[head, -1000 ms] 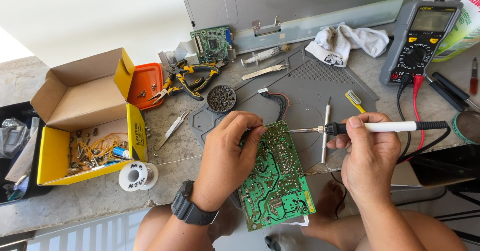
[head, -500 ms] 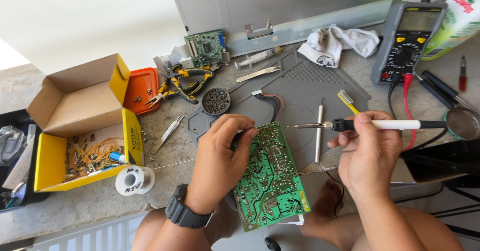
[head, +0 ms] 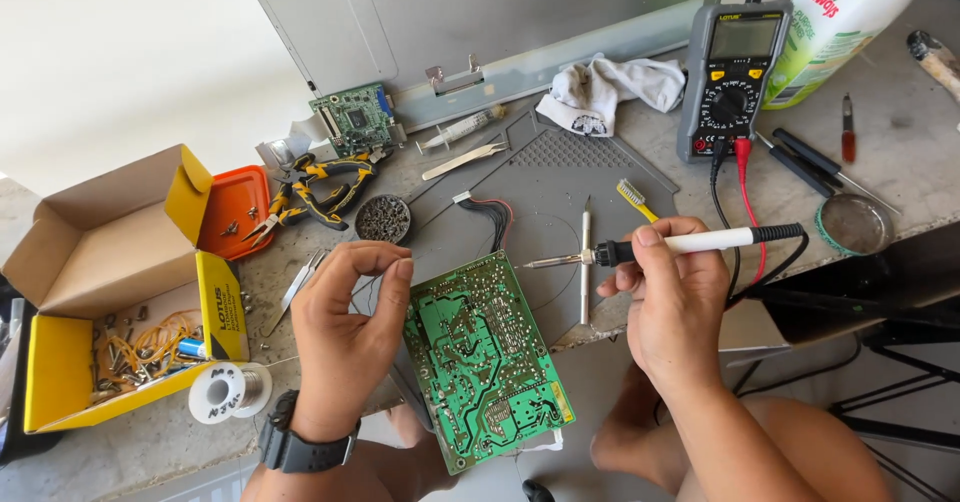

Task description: A person uses a soldering iron to join components on a green circuit board at a workbench.

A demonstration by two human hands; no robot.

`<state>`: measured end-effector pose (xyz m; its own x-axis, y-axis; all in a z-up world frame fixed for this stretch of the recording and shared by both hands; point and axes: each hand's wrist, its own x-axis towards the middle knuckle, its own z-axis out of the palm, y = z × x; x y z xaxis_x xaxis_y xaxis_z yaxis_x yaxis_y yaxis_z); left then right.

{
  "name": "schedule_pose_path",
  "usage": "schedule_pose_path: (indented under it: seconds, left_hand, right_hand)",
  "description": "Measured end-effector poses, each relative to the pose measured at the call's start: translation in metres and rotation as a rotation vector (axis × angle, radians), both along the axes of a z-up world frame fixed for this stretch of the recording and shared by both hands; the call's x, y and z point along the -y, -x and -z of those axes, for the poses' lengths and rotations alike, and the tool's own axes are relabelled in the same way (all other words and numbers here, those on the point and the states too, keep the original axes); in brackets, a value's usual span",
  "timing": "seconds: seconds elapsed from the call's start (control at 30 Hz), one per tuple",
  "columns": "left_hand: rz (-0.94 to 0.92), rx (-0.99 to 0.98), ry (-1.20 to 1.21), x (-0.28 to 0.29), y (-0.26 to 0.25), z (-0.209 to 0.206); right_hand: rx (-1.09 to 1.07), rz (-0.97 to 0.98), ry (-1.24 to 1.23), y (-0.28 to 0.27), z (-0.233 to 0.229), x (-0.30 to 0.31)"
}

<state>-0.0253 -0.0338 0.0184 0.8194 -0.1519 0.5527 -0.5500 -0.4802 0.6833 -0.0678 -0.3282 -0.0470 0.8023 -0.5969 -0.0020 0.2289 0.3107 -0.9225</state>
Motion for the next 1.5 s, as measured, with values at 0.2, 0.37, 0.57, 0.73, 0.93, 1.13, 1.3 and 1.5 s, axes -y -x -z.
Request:
schedule_pose_path:
  seconds: [0.2,0.37,0.57,0.73,0.93,1.13,1.3,1.5]
  left_hand:
    - [-0.036,-0.003,-0.013,-0.009,-0.005,0.002]
    - [-0.045,0.006,-0.023,-0.009,-0.005,-0.002]
    - [-0.048,-0.006,-0.03,-0.01,-0.005,-0.003]
    - [-0.033,-0.002,-0.011,-0.011,-0.005,-0.003]
    - [-0.028,-0.044,0.004,-0.012,-0.005,-0.002]
    - [-0.011,-0.066,0.026,-0.013,-0.006,-0.001]
    - [-0.002,-0.058,0.02,-0.013,-0.005,-0.002]
    - [0.007,-0.065,0.031,-0.014,-0.006,0.0]
  right_hand:
    - [-0.038,0.037,0.04,0.006,-0.003,0.009]
    - [-0.057,0.031,0.044,0.008,-0.004,0.009]
    - [-0.082,0.038,0.059,0.007,-0.003,0.008]
    - [-0.085,0.034,0.059,0.008,-0.004,0.007]
    - [-0.055,0.008,0.081,0.009,0.004,0.01]
    - [-0.05,0.001,0.13,0.008,0.005,0.007]
    - [-0.074,0.002,0.156,0.008,0.008,0.007]
    - [-0.102,0.004,0.166,0.008,0.006,0.007]
